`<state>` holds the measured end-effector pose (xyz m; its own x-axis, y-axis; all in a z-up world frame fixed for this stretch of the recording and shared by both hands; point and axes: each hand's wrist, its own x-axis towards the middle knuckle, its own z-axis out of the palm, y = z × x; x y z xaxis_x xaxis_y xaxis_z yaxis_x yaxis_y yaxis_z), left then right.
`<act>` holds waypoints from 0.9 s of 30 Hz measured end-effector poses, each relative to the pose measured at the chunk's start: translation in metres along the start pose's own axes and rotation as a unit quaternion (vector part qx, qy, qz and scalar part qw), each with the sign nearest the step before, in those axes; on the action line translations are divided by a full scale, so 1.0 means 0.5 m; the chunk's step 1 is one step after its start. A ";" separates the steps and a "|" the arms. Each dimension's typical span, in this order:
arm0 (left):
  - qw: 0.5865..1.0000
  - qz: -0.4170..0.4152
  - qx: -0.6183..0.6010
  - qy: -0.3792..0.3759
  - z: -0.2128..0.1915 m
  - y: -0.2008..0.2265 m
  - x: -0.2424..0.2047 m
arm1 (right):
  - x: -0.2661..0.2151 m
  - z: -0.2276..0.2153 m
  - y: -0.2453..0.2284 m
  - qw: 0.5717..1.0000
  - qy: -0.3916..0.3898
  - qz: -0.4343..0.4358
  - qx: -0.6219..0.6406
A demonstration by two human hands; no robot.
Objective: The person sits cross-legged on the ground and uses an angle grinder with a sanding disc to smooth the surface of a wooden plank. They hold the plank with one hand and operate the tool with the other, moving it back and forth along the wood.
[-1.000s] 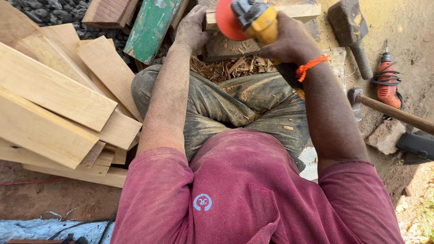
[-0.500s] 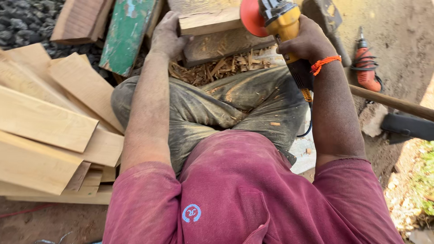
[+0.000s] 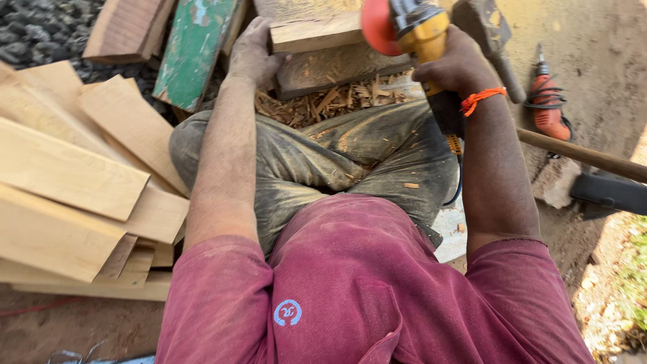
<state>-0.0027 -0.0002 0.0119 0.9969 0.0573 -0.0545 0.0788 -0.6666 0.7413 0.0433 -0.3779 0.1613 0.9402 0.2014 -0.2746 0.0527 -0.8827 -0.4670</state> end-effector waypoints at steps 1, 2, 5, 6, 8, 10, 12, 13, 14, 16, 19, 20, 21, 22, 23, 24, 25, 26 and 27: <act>1.000 0.015 0.001 0.013 0.003 -0.005 -0.001 | -0.004 0.015 -0.045 0.999 -0.017 -0.020 -0.024; 0.999 0.033 0.001 0.025 0.007 -0.007 0.001 | -0.005 0.031 -0.090 0.998 -0.052 0.023 -0.006; 1.000 0.004 -0.017 0.014 0.016 -0.002 0.006 | 0.000 0.077 -0.202 0.990 -0.123 0.069 0.001; 1.000 0.009 -0.017 0.007 0.013 -0.002 0.003 | 0.003 0.081 -0.224 0.992 -0.123 0.030 -0.027; 1.000 0.023 -0.019 -0.008 0.002 -0.001 -0.001 | 0.010 0.083 -0.245 0.991 -0.113 -0.035 -0.059; 1.000 0.028 -0.010 0.001 -0.009 0.003 -0.002 | 0.010 0.077 -0.236 0.990 -0.091 -0.080 -0.071; 1.000 0.026 -0.011 -0.001 -0.009 0.011 0.000 | 0.006 0.067 -0.206 0.992 -0.078 -0.079 -0.057; 1.000 0.020 -0.014 -0.007 -0.007 0.014 0.003 | 0.006 0.061 -0.189 0.993 -0.071 -0.078 -0.050; 1.000 0.009 -0.015 -0.012 -0.007 0.014 0.001 | 0.007 0.056 -0.173 0.996 -0.077 -0.027 -0.022; 1.000 0.011 -0.022 -0.012 -0.007 0.012 -0.002 | 0.007 0.041 -0.138 0.993 -0.089 0.072 0.034; 1.000 0.019 -0.023 -0.001 -0.009 0.010 -0.002 | -0.005 0.002 -0.074 0.991 -0.066 0.087 0.077; 0.999 0.023 -0.021 0.004 -0.008 0.009 0.000 | -0.007 -0.010 -0.052 0.993 -0.051 0.080 0.071; 1.000 0.025 -0.012 0.008 -0.007 0.009 0.003 | -0.011 -0.020 -0.029 0.994 -0.036 0.073 0.066; 1.000 0.026 -0.004 0.009 -0.004 0.008 0.002 | -0.018 -0.024 -0.004 0.995 -0.022 0.069 0.062; 1.000 0.027 0.005 0.010 0.000 0.008 0.001 | -0.021 -0.028 0.021 0.995 -0.014 0.084 0.054; 1.000 0.028 -0.001 0.008 -0.001 0.006 0.003 | -0.016 -0.033 0.043 0.994 -0.005 0.096 0.047; 1.000 0.029 -0.007 0.006 -0.001 0.005 0.004 | -0.012 -0.037 0.066 0.993 0.005 0.109 0.039; 0.999 0.030 -0.013 0.003 0.000 0.003 0.003 | -0.010 -0.042 0.091 0.993 0.009 0.108 0.054; 1.000 0.028 -0.011 0.004 0.001 0.001 0.003 | -0.008 -0.046 0.117 0.992 0.013 0.108 0.069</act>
<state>-0.0013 -0.0007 0.0117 0.9996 0.0266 -0.0078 0.0233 -0.6517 0.7581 0.0504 -0.4400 0.1545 0.9332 0.0019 -0.3595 -0.1951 -0.8371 -0.5111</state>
